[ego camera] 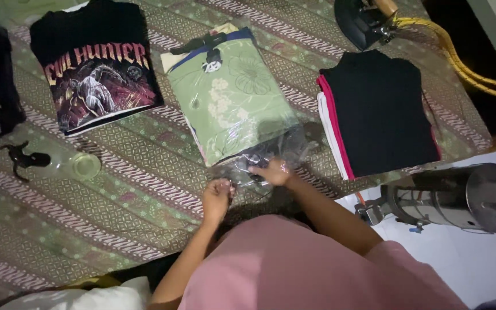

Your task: The person folds a stack of clothes and places them into a clear plastic bag. They then retrieve a blue tape dispenser, apply tape to seal the bag, and press the contents down to secure the package.

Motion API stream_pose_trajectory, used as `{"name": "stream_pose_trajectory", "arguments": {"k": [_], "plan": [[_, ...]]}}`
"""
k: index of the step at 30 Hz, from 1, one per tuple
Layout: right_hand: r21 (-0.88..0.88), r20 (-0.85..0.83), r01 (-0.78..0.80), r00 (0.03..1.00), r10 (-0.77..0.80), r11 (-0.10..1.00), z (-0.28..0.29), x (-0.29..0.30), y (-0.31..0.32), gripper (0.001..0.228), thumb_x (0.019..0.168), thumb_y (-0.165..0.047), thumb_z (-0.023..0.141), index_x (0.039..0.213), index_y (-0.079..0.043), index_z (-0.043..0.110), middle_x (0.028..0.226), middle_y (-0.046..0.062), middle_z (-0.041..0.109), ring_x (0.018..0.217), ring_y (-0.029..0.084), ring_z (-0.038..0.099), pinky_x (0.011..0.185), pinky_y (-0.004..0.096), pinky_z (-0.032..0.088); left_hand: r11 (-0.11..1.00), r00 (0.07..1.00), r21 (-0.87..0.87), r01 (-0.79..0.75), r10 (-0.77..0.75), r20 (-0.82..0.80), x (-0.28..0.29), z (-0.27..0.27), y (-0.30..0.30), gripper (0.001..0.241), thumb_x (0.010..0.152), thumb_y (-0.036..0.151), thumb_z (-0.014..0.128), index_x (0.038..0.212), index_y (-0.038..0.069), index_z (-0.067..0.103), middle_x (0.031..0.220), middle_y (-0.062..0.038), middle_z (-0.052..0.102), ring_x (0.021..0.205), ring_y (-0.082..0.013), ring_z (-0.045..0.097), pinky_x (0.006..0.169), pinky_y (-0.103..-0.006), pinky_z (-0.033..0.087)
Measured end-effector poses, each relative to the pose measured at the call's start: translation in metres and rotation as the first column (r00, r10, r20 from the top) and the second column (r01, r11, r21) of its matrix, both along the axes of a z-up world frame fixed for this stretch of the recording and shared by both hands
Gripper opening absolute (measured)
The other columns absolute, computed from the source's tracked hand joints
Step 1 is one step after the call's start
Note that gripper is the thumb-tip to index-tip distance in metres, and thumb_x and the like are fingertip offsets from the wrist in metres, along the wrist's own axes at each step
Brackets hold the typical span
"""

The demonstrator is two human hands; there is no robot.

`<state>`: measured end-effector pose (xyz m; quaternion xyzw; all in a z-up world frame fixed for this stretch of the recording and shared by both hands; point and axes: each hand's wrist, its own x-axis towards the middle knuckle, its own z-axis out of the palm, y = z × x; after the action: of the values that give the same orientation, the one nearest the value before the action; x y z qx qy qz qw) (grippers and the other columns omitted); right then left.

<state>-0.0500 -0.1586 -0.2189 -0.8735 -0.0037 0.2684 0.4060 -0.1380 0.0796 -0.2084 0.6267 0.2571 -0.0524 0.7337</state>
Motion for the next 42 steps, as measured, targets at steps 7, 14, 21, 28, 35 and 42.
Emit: {"name": "stream_pose_trajectory", "arguments": {"k": [7,14,21,28,35,42], "plan": [[0.707,-0.448,0.343,0.894,0.016,0.619,0.005,-0.014,0.058,0.039,0.092,-0.02,0.069,0.129,-0.014,0.058,0.126,0.015,0.061,0.096,0.015,0.057,0.071,0.017,0.044,0.836,0.955,0.463,0.294,-0.235,-0.182,-0.007,-0.016,0.022,0.032,0.086,0.024,0.08,0.113,0.011,0.072,0.085,-0.011,0.077,0.083,-0.0263,0.076,0.073,-0.0394,0.06],[0.497,-0.792,0.765,0.592,-0.146,0.409,0.014,-0.017,0.089,0.066,0.085,-0.027,0.09,0.136,-0.004,0.054,0.149,0.017,0.05,0.14,0.039,0.049,0.123,0.042,0.032,0.913,0.958,0.294,0.283,-0.255,-0.128,-0.006,-0.005,0.028,0.027,0.092,0.017,0.073,0.114,0.002,0.07,0.079,-0.014,0.076,0.065,-0.0189,0.07,0.056,-0.0305,0.056],[-0.04,-0.051,0.182,0.982,-0.184,0.983,-0.071,-0.007,0.058,0.064,0.07,-0.071,0.079,0.088,-0.01,0.081,0.088,0.016,0.077,0.1,0.036,0.074,0.092,0.048,0.058,0.982,0.977,-0.084,0.167,-0.176,-0.123,0.001,-0.04,0.011,0.018,0.097,0.011,0.065,0.111,0.001,0.06,0.084,-0.013,0.075,0.065,-0.0139,0.071,0.06,-0.0261,0.064],[0.623,0.326,0.294,0.745,-0.582,0.725,-0.036,-0.055,0.051,0.02,0.08,-0.015,0.083,0.092,-0.012,0.067,0.094,0.013,0.073,0.099,0.037,0.07,0.088,0.048,0.058,0.981,0.948,0.006,0.196,-0.188,-0.258,0.009,-0.032,0.005,0.033,0.098,0.032,0.066,0.106,0.001,0.071,0.082,-0.021,0.075,0.067,-0.0236,0.076,0.057,-0.0368,0.064],[0.039,0.677,0.051,0.733,-0.064,0.998,0.015,-0.076,0.057,0.012,0.081,-0.029,0.079,0.078,-0.019,0.072,0.068,0.01,0.07,0.071,0.031,0.071,0.062,0.038,0.054,0.922,0.878,0.018,0.387,-0.362,-0.314,0.004,-0.003,0.008,0.038,0.105,0.026,0.055,0.121,-0.007,0.064,0.098,-0.025,0.076,0.081,-0.0265,0.077,0.07,-0.0382,0.066],[-0.02,0.465,-0.193,0.867,0.18,0.981,-0.036,-0.023,0.082,0.015,0.101,-0.038,0.059,0.103,-0.026,0.067,0.084,0.002,0.073,0.088,0.026,0.073,0.079,0.038,0.056,0.841,0.835,0.159,0.518,-0.456,-0.306,-0.002,-0.005,0.02,0.03,0.102,0.021,0.054,0.101,0.0,0.075,0.087,-0.018,0.079,0.075,-0.0215,0.078,0.066,-0.0355,0.067]]}}
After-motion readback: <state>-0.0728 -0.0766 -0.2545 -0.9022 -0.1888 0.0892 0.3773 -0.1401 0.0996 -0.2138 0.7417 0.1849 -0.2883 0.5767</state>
